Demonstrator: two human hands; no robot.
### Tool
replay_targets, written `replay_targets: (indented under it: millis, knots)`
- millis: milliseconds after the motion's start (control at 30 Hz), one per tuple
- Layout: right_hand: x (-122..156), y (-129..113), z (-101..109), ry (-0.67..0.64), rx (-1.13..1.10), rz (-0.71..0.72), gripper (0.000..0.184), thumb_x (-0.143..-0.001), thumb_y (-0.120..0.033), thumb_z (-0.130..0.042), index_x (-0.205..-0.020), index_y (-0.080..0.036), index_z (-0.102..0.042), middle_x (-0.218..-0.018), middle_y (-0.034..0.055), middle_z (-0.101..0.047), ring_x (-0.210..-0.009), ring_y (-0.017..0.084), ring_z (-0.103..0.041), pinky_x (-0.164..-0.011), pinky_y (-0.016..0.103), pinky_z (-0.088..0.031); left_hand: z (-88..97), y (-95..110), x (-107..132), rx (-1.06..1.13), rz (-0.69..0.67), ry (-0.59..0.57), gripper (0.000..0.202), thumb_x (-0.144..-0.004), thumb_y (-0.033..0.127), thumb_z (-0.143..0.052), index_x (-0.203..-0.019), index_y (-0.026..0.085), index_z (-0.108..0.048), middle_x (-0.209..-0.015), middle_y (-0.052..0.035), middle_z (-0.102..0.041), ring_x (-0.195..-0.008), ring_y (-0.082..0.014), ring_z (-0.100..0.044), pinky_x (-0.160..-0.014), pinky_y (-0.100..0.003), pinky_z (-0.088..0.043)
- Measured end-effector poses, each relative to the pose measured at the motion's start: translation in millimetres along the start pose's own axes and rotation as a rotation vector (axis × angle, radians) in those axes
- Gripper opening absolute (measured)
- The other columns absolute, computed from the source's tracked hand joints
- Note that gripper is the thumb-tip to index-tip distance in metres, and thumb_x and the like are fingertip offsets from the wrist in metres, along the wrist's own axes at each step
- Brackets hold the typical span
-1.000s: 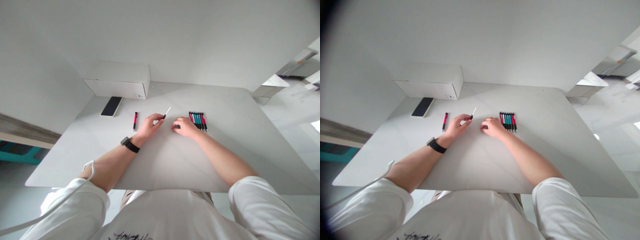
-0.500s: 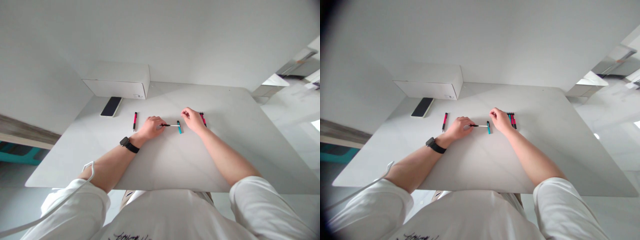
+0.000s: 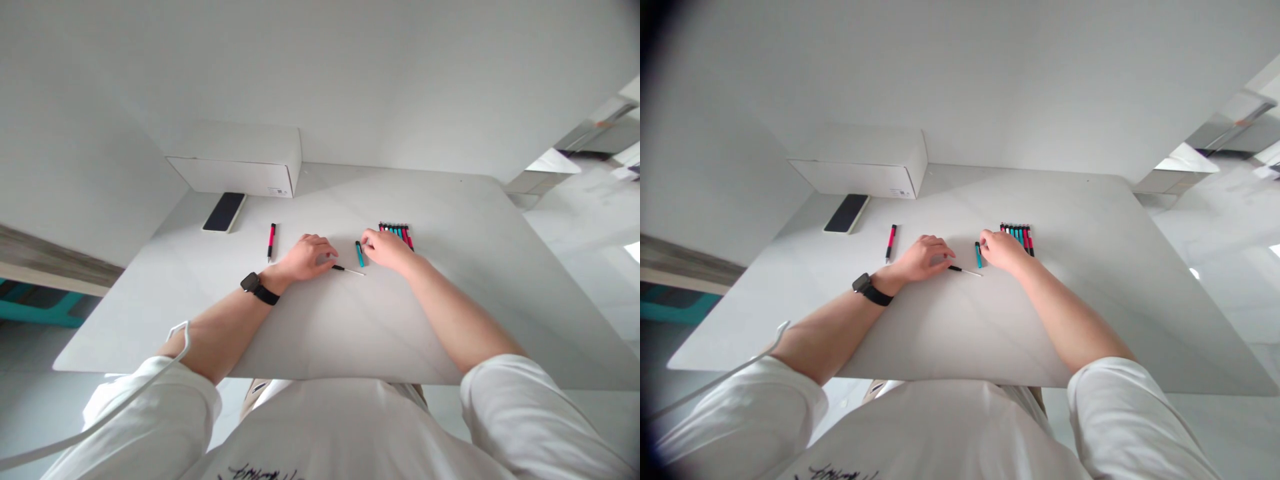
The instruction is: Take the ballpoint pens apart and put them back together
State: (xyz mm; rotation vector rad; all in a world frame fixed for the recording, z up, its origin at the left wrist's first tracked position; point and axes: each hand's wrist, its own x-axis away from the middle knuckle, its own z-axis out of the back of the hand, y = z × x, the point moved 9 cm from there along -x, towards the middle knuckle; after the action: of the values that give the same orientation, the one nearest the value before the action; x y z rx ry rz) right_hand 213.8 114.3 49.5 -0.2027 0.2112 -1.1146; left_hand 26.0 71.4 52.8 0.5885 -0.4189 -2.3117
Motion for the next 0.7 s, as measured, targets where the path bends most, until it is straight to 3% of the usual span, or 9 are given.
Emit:
replay_targets:
  millis: [233,433,567,700]
  knots:
    - [4,6,-13,-0.12,-0.071,-0.118,0.002,-0.085,-0.025,-0.075,-0.086,-0.025,-0.075,-0.083,0.0049,-0.079,-0.081,0.024,-0.072,-0.067,0.032,-0.044,5.7,-10,0,-0.015,0.057,0.121,0.023,-0.1,0.033,-0.057,-0.11,0.027,-0.076,-0.107,-0.0071,-0.075,-0.103,-0.0253,-0.068,-0.099,-0.043,-0.046]
    - [3,-27,-22,-0.095,-0.139,-0.007,0.016,-0.092,-0.024,-0.07,-0.105,-0.028,-0.078,-0.086,0.004,-0.08,-0.082,0.023,-0.073,-0.07,0.03,-0.046,8.8,-19,1,-0.023,0.106,0.185,0.025,-0.1,0.031,-0.058,-0.119,0.026,-0.074,-0.112,-0.0083,-0.073,-0.106,-0.0259,-0.066,-0.101,-0.044,-0.047]
    - [-2,-55,-23,-0.025,-0.187,0.165,0.019,-0.097,-0.019,-0.063,-0.107,-0.028,-0.077,-0.106,0.0056,-0.08,-0.097,0.024,-0.073,-0.084,0.032,-0.049,4.3,-25,1,-0.04,0.123,0.176,0.026,-0.098,0.031,-0.062,-0.12,0.028,-0.075,-0.115,-0.0084,-0.072,-0.108,-0.0272,-0.065,-0.102,-0.045,-0.048]
    - [-5,-50,-18,0.067,-0.313,0.152,0.018,-0.096,-0.023,-0.067,-0.111,-0.028,-0.074,-0.103,0.0037,-0.079,-0.092,0.021,-0.072,-0.084,0.032,-0.05,-1.0,-38,4,-0.068,0.18,0.171,0.024,-0.094,0.032,-0.067,-0.116,0.029,-0.078,-0.112,-0.0087,-0.071,-0.107,-0.0282,-0.064,-0.101,-0.046,-0.048]
